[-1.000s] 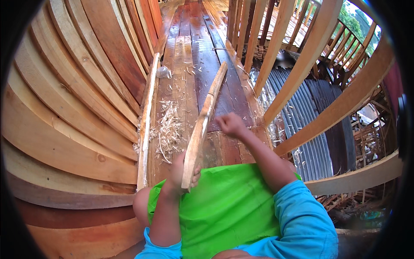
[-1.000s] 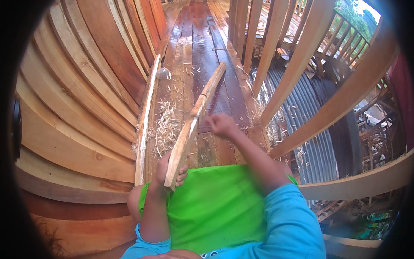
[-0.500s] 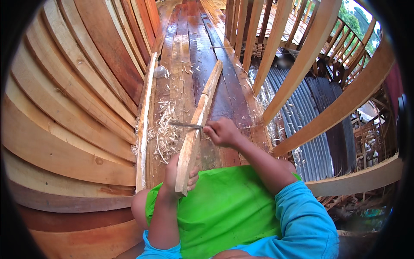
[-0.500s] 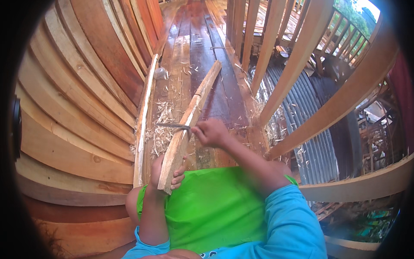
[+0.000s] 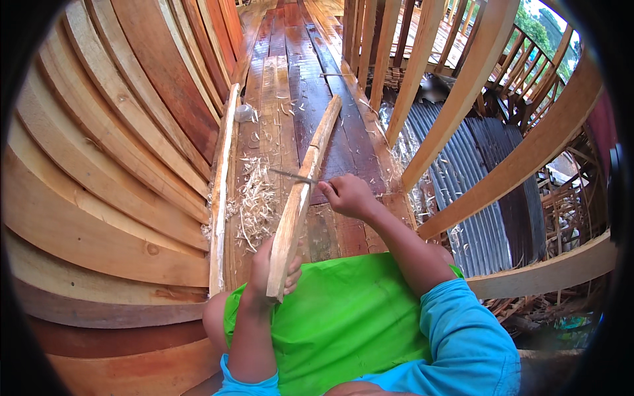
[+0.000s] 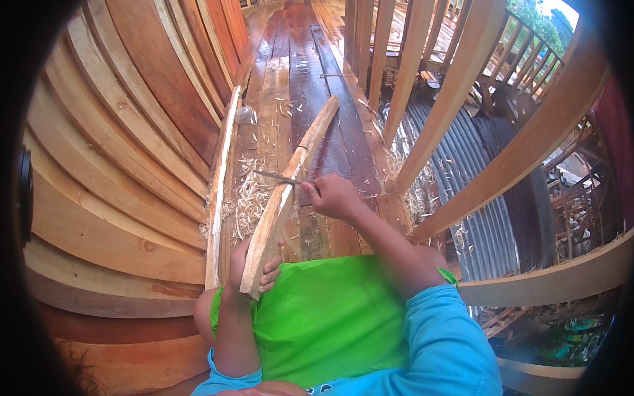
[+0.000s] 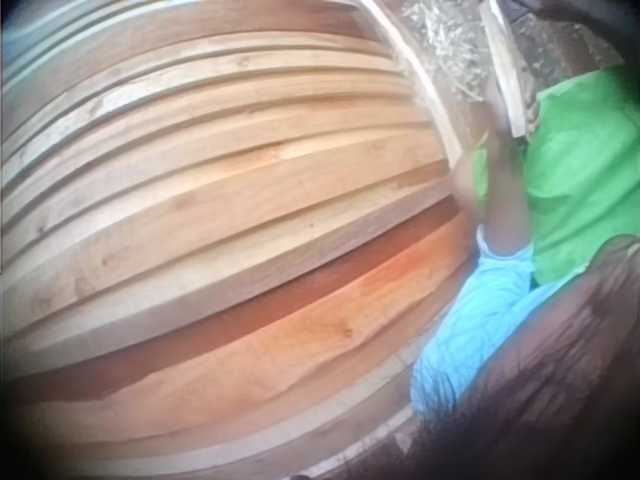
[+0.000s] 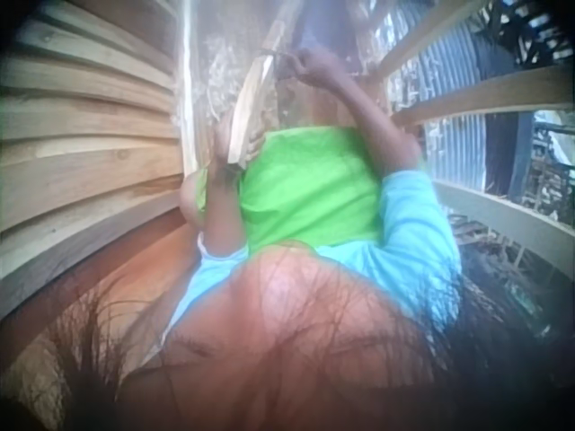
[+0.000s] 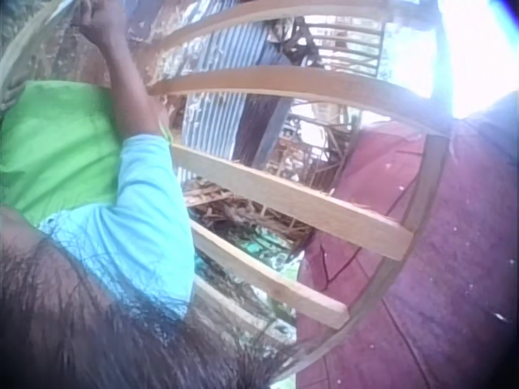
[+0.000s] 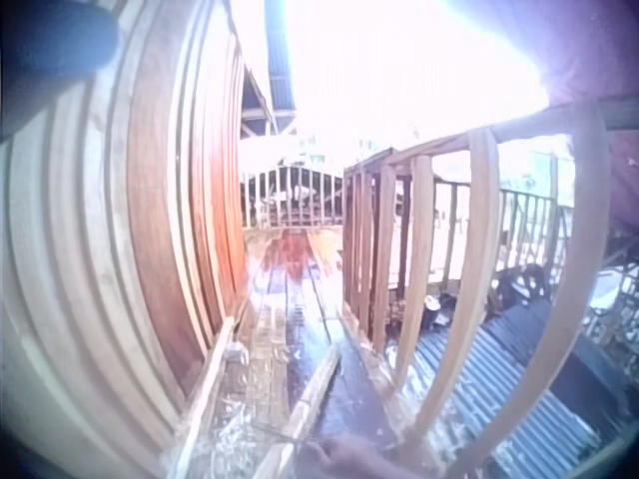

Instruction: The person carves a long, thin piece of wood using a knife while seated on a wooden floor. They hold the wood steady with their bare feet and repeatedly scrape the surface to remove shavings.

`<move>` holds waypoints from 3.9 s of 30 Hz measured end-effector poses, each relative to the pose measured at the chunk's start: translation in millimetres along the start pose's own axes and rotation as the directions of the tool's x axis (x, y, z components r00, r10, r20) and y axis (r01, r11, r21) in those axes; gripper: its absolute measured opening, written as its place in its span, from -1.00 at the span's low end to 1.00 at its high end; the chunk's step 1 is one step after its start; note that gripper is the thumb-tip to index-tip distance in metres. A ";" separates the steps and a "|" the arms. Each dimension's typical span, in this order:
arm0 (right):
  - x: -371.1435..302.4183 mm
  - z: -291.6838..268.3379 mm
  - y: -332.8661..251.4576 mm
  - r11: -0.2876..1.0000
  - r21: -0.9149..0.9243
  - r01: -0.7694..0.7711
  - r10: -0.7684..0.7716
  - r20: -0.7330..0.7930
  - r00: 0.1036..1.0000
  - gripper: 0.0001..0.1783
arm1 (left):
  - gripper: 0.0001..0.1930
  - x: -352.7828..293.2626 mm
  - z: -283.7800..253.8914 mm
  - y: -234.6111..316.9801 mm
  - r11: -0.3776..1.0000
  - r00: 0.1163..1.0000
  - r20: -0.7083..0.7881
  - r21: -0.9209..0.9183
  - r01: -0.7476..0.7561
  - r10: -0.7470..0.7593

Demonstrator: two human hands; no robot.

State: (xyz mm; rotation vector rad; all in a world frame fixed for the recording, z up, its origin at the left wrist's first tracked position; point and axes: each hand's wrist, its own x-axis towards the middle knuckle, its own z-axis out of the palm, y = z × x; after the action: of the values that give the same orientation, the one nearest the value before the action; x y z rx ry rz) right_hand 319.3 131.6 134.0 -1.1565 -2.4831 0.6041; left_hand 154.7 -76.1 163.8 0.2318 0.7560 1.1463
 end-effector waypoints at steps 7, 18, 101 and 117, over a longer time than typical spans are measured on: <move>-13.1 -18.2 -7.4 1.000 -0.002 0.010 -0.010 -0.013 1.000 -0.50 | -0.42 -2.2 1.3 2.6 0.998 0.997 0.067 0.040 0.046 -0.048; -24.0 -35.5 -6.5 0.995 -0.080 -0.055 0.059 0.047 0.997 -0.43 | -0.39 7.9 -2.1 -1.9 0.989 0.986 0.133 0.119 0.089 -0.105; -16.2 3.4 30.3 0.953 -0.033 -0.300 0.286 -0.226 0.931 -0.41 | -0.49 21.5 3.5 -4.4 0.938 0.948 0.149 -0.165 0.305 -0.282; -18.6 28.5 42.2 0.952 -0.279 -0.129 0.047 -0.284 0.958 -0.44 | -0.48 18.2 4.9 2.3 0.964 0.965 0.054 -0.050 0.260 -0.258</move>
State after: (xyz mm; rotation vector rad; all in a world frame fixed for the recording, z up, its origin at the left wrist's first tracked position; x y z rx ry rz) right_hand 344.5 134.9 86.1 -1.3624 -2.3403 0.0804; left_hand 159.8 -58.1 161.0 0.1078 0.6887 0.9093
